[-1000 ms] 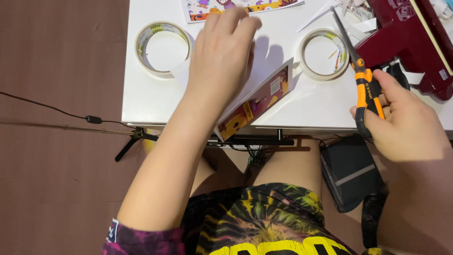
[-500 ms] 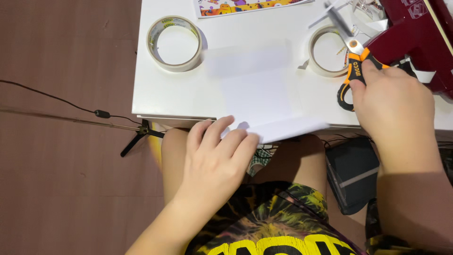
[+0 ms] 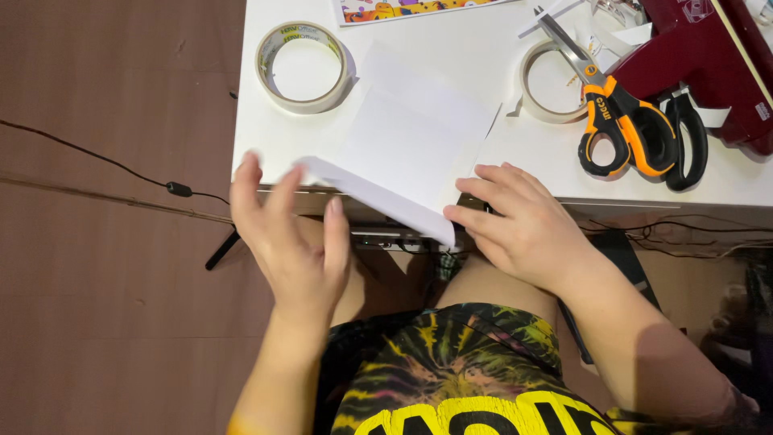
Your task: The person cuts a printed Halloween-themed paper with scissors, folds the paper, and applies tape to the edges.
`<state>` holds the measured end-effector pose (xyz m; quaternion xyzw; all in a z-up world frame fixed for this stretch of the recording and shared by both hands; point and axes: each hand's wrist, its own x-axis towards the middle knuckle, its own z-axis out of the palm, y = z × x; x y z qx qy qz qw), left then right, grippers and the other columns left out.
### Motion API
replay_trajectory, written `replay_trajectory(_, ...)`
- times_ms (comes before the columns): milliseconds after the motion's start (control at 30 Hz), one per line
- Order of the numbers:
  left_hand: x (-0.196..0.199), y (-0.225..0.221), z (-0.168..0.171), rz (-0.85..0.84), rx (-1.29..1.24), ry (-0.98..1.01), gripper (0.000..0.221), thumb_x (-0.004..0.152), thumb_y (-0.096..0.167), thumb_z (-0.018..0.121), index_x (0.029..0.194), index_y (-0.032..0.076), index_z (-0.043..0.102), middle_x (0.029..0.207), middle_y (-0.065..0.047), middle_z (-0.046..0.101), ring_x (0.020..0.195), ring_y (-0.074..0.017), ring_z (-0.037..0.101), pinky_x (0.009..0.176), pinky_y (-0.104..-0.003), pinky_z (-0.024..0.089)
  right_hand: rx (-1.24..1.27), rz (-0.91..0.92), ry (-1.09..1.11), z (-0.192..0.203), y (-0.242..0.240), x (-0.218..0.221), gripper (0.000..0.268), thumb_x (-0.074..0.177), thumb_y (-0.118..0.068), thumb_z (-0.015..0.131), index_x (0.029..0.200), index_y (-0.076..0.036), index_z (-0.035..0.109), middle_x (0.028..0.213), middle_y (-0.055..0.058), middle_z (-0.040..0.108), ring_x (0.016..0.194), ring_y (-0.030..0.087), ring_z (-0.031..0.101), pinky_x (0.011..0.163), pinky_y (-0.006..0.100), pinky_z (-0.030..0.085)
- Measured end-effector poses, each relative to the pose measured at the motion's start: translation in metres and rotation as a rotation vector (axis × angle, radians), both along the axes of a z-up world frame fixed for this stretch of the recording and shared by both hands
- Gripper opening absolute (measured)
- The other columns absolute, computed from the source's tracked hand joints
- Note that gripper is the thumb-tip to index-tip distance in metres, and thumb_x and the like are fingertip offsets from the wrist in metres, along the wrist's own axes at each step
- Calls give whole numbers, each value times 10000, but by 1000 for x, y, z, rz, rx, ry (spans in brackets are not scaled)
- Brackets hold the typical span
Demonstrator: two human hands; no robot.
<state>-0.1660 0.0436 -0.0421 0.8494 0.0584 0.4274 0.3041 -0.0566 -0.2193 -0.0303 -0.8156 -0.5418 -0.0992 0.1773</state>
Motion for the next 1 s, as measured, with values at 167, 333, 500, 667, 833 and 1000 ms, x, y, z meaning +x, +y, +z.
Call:
replay_trajectory(167,-30,-68,1,-216,-1032,50,884,862,452,677,1521,85,216,1349,-112,441,1252,-234,478,1029,-348,414,187,-86,-101,14,-16,31,293,962,52,657,1248,29,715,1250,207,693,1171,432,650,1087,545,522)
replay_trajectory(333,-41,-118,2,-450,-943,343,984,849,352,727,1509,-10,93,1488,-209,299,1332,-273,408,1185,-403,329,-89,-411,-390,1,-20,72,321,995,-129,756,1288,-257,794,1386,95,641,1290,424,549,928,550,500)
replay_trajectory(500,-1,-133,-10,-156,-1054,276,1055,724,344,794,1506,63,142,1527,-148,288,1394,-267,370,1119,-436,355,-138,-605,-454,-6,-9,58,296,1047,-403,740,1124,-130,825,1403,162,639,1337,427,491,896,593,516)
replay_trajectory(667,9,-142,-19,-156,-1137,306,1080,703,350,814,1519,113,147,1591,-124,272,1351,-270,464,1122,-422,354,104,-212,-414,0,13,27,198,966,-233,796,1063,-60,789,1296,214,658,1272,530,559,1051,606,500)
replay_trajectory(833,5,-132,-25,-354,-1384,123,1012,778,239,783,1499,31,104,1554,-220,380,1378,-246,495,1125,-345,436,74,-65,-185,-9,35,-2,124,942,-196,787,1061,-163,782,1231,140,679,1159,398,641,910,501,529)
replay_trajectory(1000,0,-102,-24,-272,-1552,292,386,980,203,667,1262,4,495,1071,-170,700,941,-184,691,834,-349,588,291,-94,-123,-32,33,-5,129,963,-250,728,1015,-164,809,1151,78,738,1134,371,687,985,505,542)
